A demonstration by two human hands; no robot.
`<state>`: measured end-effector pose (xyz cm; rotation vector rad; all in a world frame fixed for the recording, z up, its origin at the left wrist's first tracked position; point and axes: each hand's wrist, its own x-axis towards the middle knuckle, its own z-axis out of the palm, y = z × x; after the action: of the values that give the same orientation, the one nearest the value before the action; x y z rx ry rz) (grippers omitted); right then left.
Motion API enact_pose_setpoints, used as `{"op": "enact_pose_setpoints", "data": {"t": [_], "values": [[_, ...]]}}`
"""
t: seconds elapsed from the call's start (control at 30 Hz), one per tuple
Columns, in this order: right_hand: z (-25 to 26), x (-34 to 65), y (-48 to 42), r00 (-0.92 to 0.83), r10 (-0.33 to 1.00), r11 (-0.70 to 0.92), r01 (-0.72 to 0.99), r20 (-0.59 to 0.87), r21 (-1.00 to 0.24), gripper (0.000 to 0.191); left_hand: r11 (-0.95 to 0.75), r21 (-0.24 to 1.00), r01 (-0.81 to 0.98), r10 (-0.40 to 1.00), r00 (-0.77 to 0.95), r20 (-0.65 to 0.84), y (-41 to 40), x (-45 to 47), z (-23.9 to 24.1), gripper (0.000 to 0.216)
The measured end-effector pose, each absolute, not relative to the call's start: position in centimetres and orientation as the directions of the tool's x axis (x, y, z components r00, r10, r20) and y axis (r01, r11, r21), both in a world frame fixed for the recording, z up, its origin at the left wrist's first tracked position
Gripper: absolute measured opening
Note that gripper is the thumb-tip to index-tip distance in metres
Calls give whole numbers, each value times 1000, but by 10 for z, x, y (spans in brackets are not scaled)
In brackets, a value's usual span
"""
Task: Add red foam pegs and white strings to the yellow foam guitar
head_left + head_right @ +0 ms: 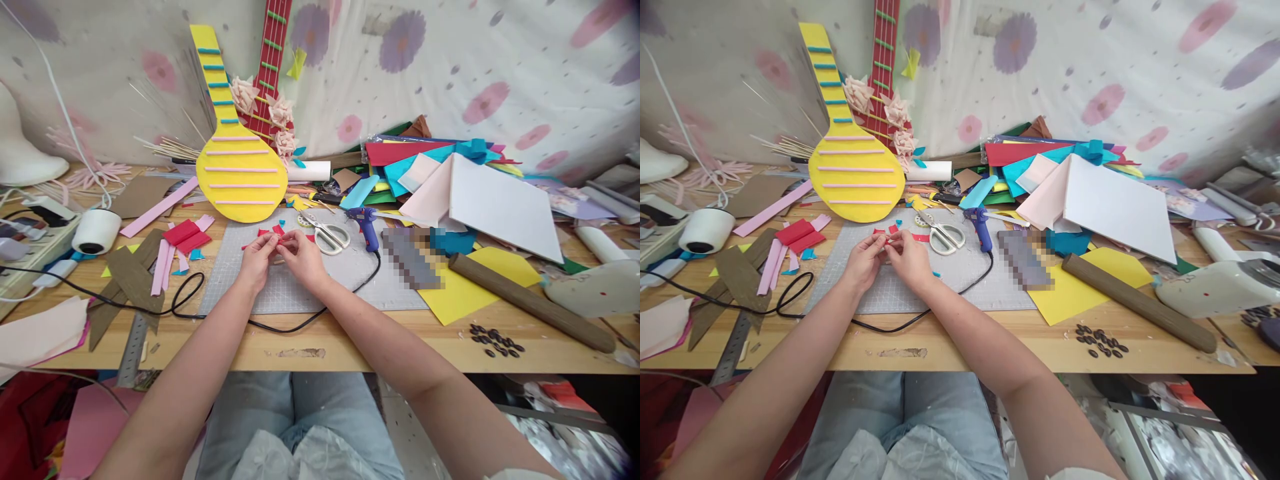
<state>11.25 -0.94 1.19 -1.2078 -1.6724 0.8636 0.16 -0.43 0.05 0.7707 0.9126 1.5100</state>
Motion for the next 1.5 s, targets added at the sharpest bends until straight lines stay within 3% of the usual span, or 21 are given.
{"op": "enact_pose_setpoints", "data": {"t": [0.17,0.4,0.53,0.63,0.73,0.83,0.97,1.13,1.23,1.37,1.5], "values": [[9,112,-9,-189,942,334,471,276,-817,16,-72,881,-468,989,-148,2,-5,1,3,22],[15,121,-8,-290,863,498,630,414,-596,21,-127,917,-379,981,-184,60,-9,4,7,31],[15,124,-5,-250,904,428,558,348,-711,20,-143,876,-460,967,-253,25,-8,-2,12,36],[8,123,-1,-287,939,290,350,192,-891,25,-135,879,-458,951,-310,-15,-7,-5,12,36],[1,121,4,-366,926,144,122,90,-982,29,-89,899,-430,971,-239,-18,-7,-4,9,42],[-1,120,6,-435,900,44,18,31,-999,32,-96,915,-392,976,-220,8,-7,-1,6,48],[-2,120,5,-445,895,-20,5,-20,-1000,37,-102,906,-411,968,-253,-5,-5,-2,4,51],[-8,119,7,-419,900,153,36,125,-988,37,-92,890,-447,970,-240,-20,-4,-2,3,54],[-9,118,7,-426,893,176,34,145,-984,37,-48,893,-447,975,-214,-55,-6,0,5,48],[-5,118,7,-452,889,74,-16,73,-997,38,1,893,-451,985,-155,-79,-9,0,9,38],[0,120,6,-471,881,-61,-36,-37,-997,39,-45,913,-406,977,-207,-44,-9,-1,7,36]]}}
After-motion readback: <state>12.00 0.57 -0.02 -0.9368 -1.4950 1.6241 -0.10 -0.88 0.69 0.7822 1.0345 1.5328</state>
